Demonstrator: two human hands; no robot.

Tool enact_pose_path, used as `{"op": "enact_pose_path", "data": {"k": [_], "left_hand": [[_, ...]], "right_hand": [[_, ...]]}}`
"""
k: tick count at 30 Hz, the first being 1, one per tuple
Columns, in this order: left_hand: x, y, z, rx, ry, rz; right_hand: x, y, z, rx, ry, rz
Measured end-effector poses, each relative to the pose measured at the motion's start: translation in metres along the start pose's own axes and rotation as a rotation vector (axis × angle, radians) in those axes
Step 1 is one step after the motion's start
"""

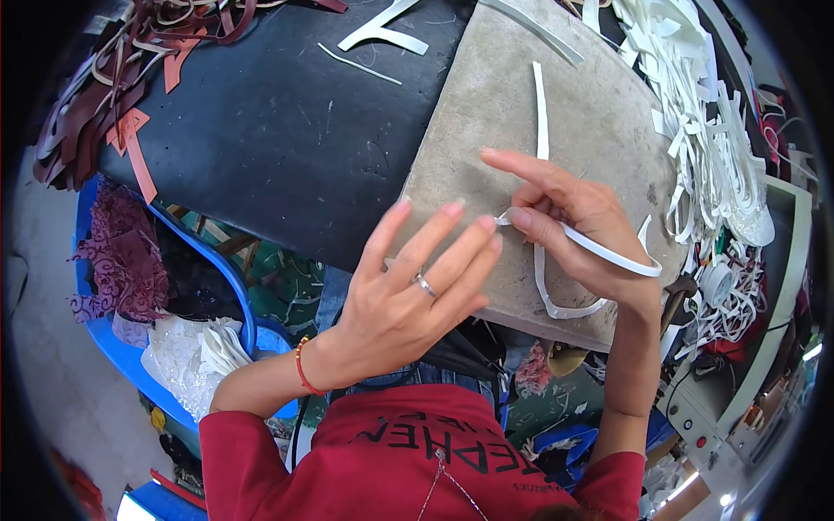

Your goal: The recorder is applying white adhesive tape to the edges of leather shoe component patterns at a workbench.

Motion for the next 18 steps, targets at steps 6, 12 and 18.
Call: {"op": "enact_pose_path", "data": {"k": [6,12,18], "left_hand": [[0.000,0.005,0.001,0.071,-0.045,0.044],[-0.005,0.007,0.002,0.050,-0.047,0.031],[0.000,0.009,-0.015,0.200,0.035,0.137]], "right_hand": [[-0.002,-0.005,-0.013,0.269,0.106,-0.018],[0.000,-0.005,-0.005,0.050,0.004,-0.010],[-0.010,0.015,0.002,-0.185,-0.163,-0.224]]}}
Point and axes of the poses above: each hand's wrist, its own x-axis towards the middle knuckle, its own y-axis out of the palm, z = x × y, the point moved 2 cm from there along x, towards the middle knuckle, and after that the axes turned 10 degrees about x, right-handed, at the moved point
